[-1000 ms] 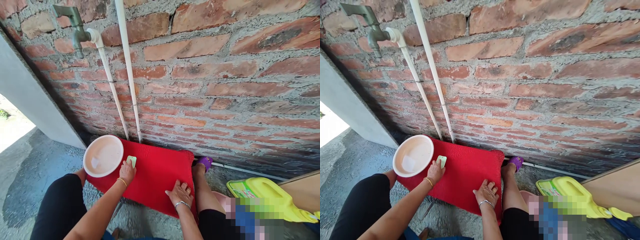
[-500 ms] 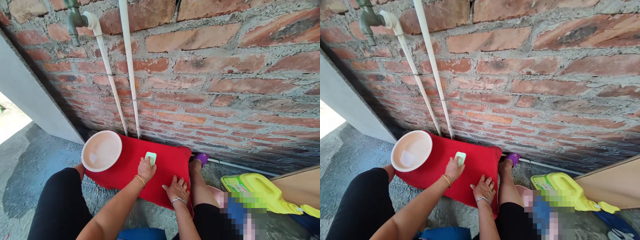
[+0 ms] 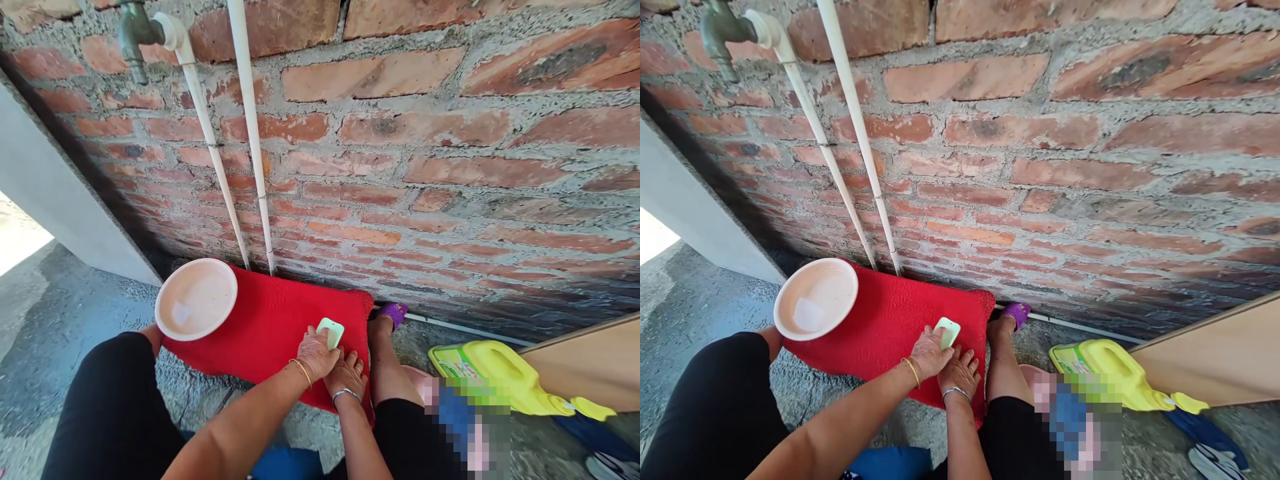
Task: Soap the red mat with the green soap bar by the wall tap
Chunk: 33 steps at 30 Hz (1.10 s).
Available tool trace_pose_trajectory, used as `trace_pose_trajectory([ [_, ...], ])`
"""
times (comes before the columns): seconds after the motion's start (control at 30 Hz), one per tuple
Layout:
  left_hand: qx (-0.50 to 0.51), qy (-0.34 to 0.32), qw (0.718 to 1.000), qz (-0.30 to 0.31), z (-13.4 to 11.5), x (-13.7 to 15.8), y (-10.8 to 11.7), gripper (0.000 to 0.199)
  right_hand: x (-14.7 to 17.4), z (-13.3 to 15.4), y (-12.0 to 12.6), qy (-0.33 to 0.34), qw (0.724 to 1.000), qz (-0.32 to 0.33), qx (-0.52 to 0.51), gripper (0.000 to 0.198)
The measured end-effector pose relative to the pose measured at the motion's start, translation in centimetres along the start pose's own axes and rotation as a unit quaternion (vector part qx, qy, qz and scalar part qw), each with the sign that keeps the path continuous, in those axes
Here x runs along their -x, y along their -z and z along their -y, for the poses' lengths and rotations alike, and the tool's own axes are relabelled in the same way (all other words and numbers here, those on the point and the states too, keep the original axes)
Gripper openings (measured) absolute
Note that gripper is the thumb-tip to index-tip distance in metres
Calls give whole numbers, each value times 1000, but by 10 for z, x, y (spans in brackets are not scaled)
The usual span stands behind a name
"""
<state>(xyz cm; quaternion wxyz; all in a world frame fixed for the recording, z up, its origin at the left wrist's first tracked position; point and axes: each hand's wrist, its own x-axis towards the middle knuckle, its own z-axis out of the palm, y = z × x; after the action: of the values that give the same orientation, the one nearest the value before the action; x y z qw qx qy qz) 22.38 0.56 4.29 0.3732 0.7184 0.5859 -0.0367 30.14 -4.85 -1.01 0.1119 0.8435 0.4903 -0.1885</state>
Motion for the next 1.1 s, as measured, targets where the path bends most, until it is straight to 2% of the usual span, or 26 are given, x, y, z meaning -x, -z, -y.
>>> trace_pose_trajectory([
  [0.1, -10, 39, 998, -53, 41, 8, 17, 57, 4, 4, 9, -9, 1000, 14, 7, 70],
  [0.23, -23, 169, 973, -159, 111, 19, 46, 52, 7, 8, 17, -12, 1000, 16, 9, 72],
  [0.3, -27, 213, 959, -187, 131, 23, 50, 53, 6, 8, 17, -11, 1000, 15, 7, 72],
  [0.4, -28, 207, 961, -180, 128, 28, 33, 54, 5, 7, 15, -8, 1000, 15, 3, 72],
  [0.47, -34, 155, 977, -140, 109, 32, 7, 57, 4, 7, 15, -10, 1000, 21, 1, 73],
  [0.57, -46, 35, 997, -44, 81, 41, -32, 65, 5, 7, 17, -17, 999, 37, 0, 71],
  [0.63, -42, -8, 999, -14, 73, 47, -43, 68, 5, 8, 17, -20, 999, 43, 0, 69],
  [0.73, -28, 16, 998, -49, 89, 50, -26, 64, 6, 8, 15, -15, 999, 28, 1, 72],
  [0.87, -27, 150, 977, -150, 135, 51, 24, 52, 6, 8, 10, -7, 1000, 6, 5, 75],
  [0.93, -30, 201, 965, -166, 150, 54, 37, 52, 6, 8, 8, -8, 1000, -1, 7, 75],
  [1.0, -43, 214, 962, -162, 150, 58, 34, 53, 6, 8, 8, -9, 1000, -7, 7, 76],
  [1.1, -72, 162, 978, -112, 127, 66, 5, 56, 6, 7, 8, -8, 1000, -1, 4, 78],
])
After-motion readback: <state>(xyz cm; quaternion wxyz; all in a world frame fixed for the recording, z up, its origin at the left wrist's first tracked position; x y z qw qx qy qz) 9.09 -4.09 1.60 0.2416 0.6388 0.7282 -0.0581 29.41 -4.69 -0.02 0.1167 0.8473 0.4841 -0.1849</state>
